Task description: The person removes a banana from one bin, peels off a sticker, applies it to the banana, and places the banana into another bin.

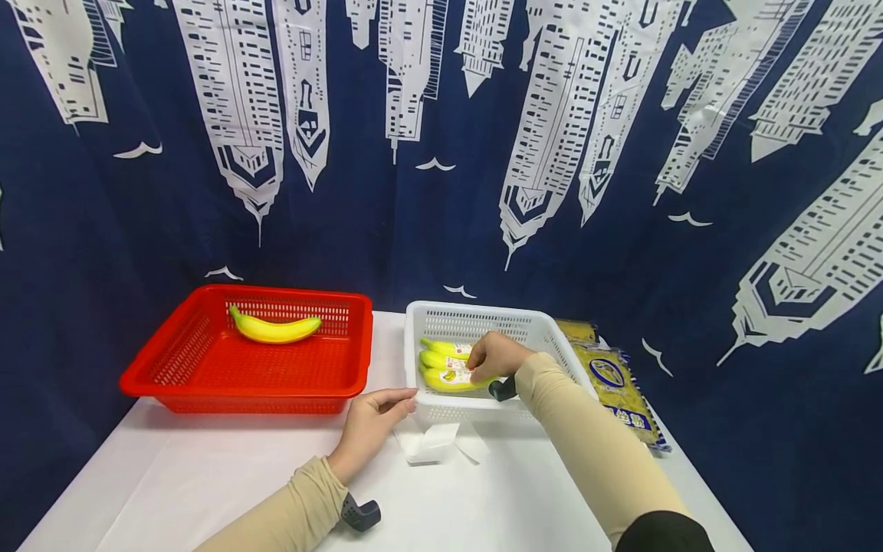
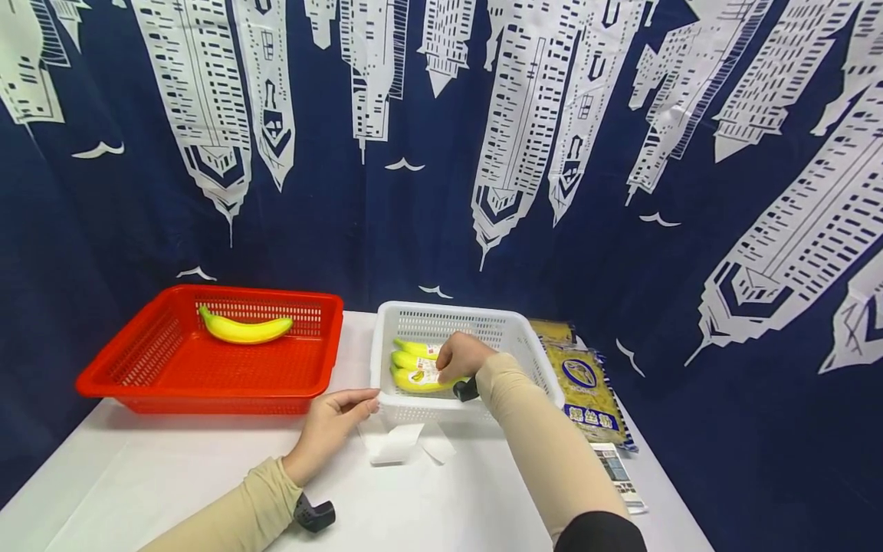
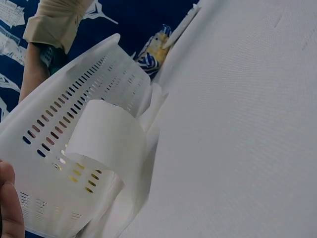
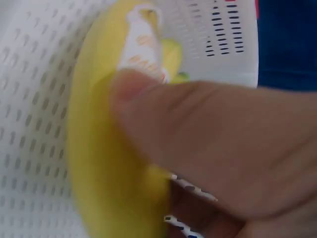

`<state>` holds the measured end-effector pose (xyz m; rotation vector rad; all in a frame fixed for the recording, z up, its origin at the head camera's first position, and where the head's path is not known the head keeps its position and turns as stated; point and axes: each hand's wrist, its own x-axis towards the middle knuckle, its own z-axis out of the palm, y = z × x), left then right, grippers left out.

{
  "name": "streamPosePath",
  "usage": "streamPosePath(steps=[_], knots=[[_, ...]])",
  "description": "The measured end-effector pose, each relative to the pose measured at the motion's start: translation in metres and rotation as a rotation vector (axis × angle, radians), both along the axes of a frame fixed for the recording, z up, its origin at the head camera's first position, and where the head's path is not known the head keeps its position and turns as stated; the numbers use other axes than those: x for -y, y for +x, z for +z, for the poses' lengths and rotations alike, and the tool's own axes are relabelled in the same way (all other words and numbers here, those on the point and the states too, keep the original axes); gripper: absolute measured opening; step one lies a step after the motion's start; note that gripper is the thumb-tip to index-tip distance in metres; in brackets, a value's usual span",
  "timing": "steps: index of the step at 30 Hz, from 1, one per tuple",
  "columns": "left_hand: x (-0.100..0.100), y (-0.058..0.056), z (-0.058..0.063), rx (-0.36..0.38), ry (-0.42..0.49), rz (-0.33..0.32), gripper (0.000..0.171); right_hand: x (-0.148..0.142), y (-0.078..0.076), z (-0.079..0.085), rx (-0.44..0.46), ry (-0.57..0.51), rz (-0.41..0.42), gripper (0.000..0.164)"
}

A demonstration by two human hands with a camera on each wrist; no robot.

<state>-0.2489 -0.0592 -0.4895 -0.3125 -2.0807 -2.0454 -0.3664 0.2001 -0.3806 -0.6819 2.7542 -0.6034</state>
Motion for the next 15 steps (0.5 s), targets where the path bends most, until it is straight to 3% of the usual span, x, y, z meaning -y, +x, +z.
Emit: streamPosePath(steps=[8,15], knots=[[-0.002,0.002,0.004,-0.004,-0.005,-0.001,0.022,0.001,0.001,-0.012,0.017,0.090,-0.027,0.021],[-0.001,0.003,0.004,0.001,0.019,-0.004,0.021,0.003,0.000,-0.013,-0.032,0.146,-0.044,0.019]])
